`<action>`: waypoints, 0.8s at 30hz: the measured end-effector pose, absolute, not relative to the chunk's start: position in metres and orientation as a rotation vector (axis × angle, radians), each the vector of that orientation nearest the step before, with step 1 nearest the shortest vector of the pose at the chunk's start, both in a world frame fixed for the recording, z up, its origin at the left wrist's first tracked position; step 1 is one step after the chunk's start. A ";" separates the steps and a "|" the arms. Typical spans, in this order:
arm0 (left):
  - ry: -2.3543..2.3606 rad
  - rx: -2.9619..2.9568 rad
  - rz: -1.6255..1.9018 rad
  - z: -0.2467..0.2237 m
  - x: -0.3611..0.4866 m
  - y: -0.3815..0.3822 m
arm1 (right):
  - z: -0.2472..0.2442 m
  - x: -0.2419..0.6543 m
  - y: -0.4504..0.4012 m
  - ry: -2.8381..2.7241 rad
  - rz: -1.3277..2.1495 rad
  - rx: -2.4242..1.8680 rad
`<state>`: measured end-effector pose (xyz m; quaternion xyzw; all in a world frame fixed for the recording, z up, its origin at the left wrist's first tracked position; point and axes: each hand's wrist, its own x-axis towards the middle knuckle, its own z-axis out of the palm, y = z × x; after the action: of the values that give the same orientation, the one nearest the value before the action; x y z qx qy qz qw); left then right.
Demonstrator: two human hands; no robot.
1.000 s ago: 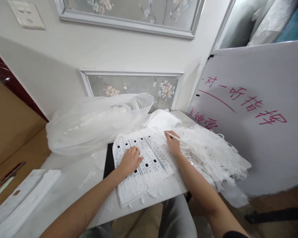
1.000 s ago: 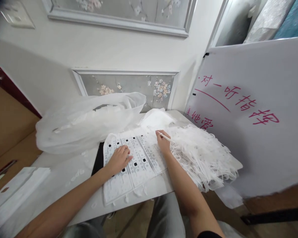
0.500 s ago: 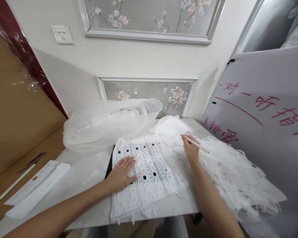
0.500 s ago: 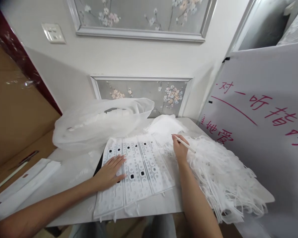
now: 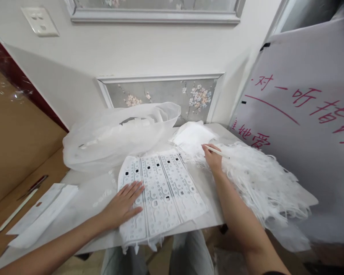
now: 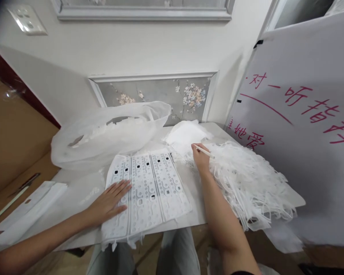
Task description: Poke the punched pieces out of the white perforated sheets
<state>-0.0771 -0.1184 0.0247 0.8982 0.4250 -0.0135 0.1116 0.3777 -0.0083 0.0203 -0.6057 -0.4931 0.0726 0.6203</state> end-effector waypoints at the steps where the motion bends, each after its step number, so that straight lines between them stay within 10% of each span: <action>1: 1.246 2.630 -0.052 0.026 -0.080 -0.120 | 0.020 0.377 -0.009 -1.141 0.169 -1.400; 24: 1.240 2.412 -0.236 0.110 -0.083 -0.102 | 0.041 0.307 0.003 -1.225 0.171 -1.238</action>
<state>-0.0831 -0.1022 0.1103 0.8666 0.4456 -0.0848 0.2082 0.3070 0.0026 0.0413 -0.5428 -0.5375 0.0748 0.6410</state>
